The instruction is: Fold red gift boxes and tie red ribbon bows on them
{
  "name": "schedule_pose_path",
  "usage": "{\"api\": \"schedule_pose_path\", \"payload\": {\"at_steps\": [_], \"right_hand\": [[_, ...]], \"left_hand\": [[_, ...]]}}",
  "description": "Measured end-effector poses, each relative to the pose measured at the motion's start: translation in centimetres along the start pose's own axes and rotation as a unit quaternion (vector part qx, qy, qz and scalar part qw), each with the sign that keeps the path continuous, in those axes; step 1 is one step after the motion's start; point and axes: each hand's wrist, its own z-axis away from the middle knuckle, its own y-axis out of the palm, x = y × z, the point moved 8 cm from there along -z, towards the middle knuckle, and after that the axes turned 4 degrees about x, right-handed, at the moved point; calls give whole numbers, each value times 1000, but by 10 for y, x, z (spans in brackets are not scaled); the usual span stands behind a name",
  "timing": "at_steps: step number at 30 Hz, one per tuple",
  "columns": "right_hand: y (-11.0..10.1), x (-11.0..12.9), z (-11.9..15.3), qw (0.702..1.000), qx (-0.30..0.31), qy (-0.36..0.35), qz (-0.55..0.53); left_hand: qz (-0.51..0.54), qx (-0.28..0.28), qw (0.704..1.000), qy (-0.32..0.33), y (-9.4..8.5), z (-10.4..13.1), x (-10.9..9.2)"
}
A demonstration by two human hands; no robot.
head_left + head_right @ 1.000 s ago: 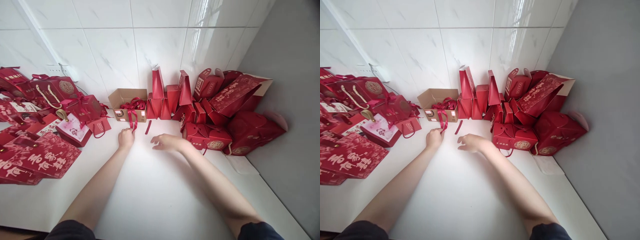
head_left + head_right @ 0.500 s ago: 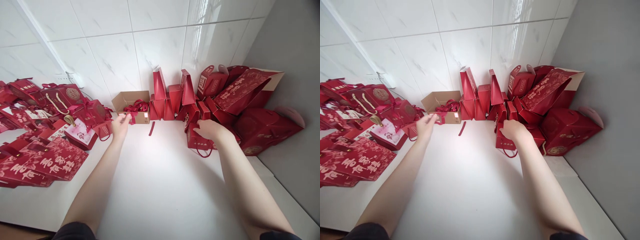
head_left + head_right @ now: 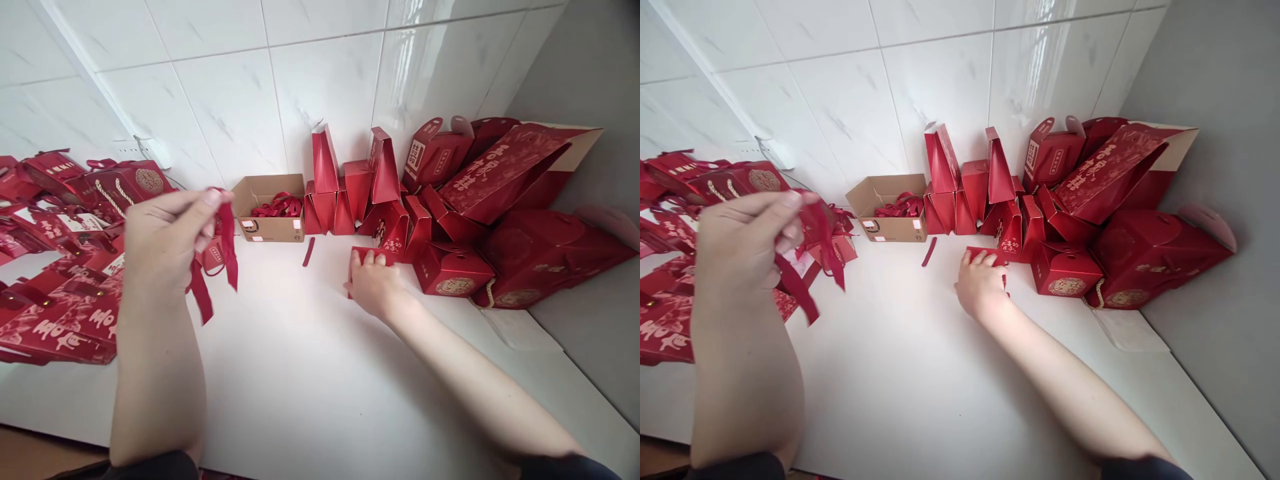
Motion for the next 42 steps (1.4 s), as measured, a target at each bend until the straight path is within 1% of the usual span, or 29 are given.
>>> {"api": "schedule_pose_path", "payload": {"at_steps": [2,3,5,6,8,10,12,13,14,15,16,19,20,21,22,24,28,32,34,39,42], "right_hand": [[-5,20,19,997,-1,-74,0],[-8,27,28,994,-1,-106,-4],[-15,37,41,984,-11,-172,-33],[-19,40,46,975,-19,-211,-64],[-30,40,50,945,-44,-285,-154],[-43,32,49,905,-79,-331,-255],[-57,17,43,865,-132,-336,-349],[-62,10,41,842,-150,-334,-395],[-65,6,39,817,-155,-337,-441],[-67,4,37,790,-142,-349,-485],[-66,7,36,759,-107,-370,-525],[-58,26,39,667,49,-440,-599],[-55,31,41,645,89,-452,-610],[-53,34,42,632,116,-457,-615],[-52,35,43,626,130,-459,-617],[-52,35,44,620,136,-463,-619],[-52,36,48,609,155,-469,-621],[-49,42,56,597,200,-500,-595],[-49,42,58,596,209,-504,-589],[-51,39,63,595,225,-507,-582],[-50,38,63,600,227,-504,-579]], "left_hand": [[-32,107,991,-74,19,4,12],[-44,152,983,-95,29,7,17],[-63,216,968,-110,46,12,20],[-73,240,962,-111,54,14,21],[-91,289,946,-118,69,19,24],[-101,344,926,-117,82,26,25],[-113,408,900,-105,94,34,24],[-117,437,887,-97,99,39,24],[-118,460,876,-88,103,43,23],[-114,477,867,-82,106,47,22],[-104,489,862,-80,109,50,22],[-60,516,848,-103,116,58,23],[-47,525,842,-113,118,60,23],[-37,535,835,-121,119,63,24],[-30,545,829,-126,120,65,24],[-26,557,819,-135,120,67,25],[-24,559,816,-142,119,68,24],[16,599,790,-133,123,75,15],[29,609,782,-127,123,78,10],[-2,596,795,-112,120,77,5],[-14,594,796,-117,120,78,5]]}}
